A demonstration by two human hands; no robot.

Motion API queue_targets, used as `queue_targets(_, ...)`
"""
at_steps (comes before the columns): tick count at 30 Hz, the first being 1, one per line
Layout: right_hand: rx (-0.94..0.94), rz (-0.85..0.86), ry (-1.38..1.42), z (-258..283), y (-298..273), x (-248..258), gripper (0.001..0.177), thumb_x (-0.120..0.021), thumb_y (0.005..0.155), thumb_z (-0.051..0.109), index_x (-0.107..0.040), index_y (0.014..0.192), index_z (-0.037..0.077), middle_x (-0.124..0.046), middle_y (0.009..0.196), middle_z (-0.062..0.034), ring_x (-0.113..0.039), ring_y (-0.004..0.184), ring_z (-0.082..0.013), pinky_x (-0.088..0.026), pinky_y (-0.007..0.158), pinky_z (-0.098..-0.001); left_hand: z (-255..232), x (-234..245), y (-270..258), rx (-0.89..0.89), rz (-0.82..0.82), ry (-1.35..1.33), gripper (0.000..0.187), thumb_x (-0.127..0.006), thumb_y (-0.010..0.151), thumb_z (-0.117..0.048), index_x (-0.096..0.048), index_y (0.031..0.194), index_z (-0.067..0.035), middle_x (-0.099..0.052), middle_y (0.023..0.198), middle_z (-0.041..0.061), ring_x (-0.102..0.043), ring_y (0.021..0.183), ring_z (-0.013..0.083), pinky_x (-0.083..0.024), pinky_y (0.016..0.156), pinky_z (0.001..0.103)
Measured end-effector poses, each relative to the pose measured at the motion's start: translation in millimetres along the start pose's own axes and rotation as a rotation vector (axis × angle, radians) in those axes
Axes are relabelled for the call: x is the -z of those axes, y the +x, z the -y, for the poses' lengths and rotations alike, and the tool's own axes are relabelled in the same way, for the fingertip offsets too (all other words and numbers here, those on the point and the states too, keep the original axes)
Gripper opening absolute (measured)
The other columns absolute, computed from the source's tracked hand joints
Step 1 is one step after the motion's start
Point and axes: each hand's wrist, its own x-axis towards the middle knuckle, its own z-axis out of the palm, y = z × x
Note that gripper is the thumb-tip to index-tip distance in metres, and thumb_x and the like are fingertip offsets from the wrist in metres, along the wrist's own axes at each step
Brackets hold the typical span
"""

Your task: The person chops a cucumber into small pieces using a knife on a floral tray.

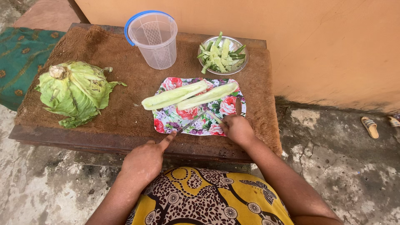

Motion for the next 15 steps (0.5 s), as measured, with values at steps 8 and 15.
queue_targets(8, 0.086, -0.017, -0.075, -1, -2, -7, 0.024, -0.069, 0.097, 0.030, -0.071, 0.090, 0.007, -0.072, 0.077, -0.0126, -0.071, 0.065, -0.0267, -0.062, 0.068, -0.0422, -14, 3, 5, -0.019, 0.002, 0.034, 0.087, -0.048, 0.092, -0.002, -0.014, 0.166, -0.034, -0.064, 0.111, 0.016, -0.072, 0.099, 0.0314, -0.063, 0.086, 0.044)
queue_targets(15, 0.122, -0.058, -0.086, -2, -3, -12, 0.024, -0.069, 0.095, 0.030, -0.068, 0.089, 0.006, -0.071, 0.082, -0.0141, -0.071, 0.073, -0.0295, -0.061, 0.071, -0.0449, -23, 8, 1, -0.015, 0.054, 0.060, 0.081, -0.046, 0.098, -0.005, -0.012, 0.167, -0.032, -0.065, 0.113, 0.018, -0.072, 0.100, 0.0313, -0.063, 0.086, 0.045)
